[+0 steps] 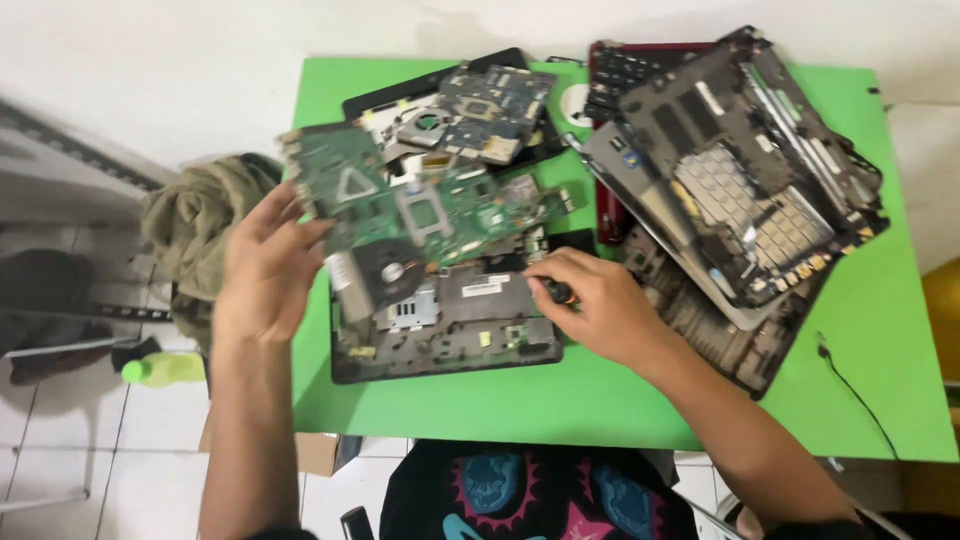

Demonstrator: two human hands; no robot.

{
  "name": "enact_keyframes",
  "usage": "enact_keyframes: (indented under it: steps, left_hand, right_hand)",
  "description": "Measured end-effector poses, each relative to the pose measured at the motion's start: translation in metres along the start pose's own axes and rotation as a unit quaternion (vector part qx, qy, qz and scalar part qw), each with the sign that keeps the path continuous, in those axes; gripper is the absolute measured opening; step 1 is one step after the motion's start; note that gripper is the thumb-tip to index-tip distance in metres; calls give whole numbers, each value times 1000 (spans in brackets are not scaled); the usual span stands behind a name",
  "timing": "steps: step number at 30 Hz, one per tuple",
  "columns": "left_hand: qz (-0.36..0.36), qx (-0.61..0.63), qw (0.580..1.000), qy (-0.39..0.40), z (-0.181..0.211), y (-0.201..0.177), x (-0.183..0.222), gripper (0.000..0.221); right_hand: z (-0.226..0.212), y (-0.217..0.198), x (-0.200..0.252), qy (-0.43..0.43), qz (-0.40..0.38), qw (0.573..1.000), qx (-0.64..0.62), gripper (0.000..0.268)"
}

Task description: Disassembling and reassembling internal components of multiple laptops, including motherboards and hard drives, using a screwdriver.

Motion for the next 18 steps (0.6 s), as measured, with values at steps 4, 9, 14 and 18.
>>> enact_keyframes:
  steps: [4,9,14,18]
  left_hand:
    - [-10,-1,1000,-5,-14,-50,-4,45]
    - [-135,203,970,-11,30,19,14,39]
    - [-216,116,969,17,34,138,-3,49]
    - [-305,124,943,-45,-1,234,-46,42]
  right_hand:
    - [-4,1,2,-13,2,999,32,9]
    - [1,42,11,-70,-139,979,131,14]
    - [1,43,12,-68,-145,979,130,15]
    - [1,43,15,-75,-141,977,138,20]
Point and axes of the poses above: each hand's wrist, its own x-axis away from the middle knuckle, its own y-axis out of the palm, z = x × y, the point moved 10 cm from there along -x, towards the middle knuckle, and after that the axes turned 1 degree about -x, right-handed, at the moved point
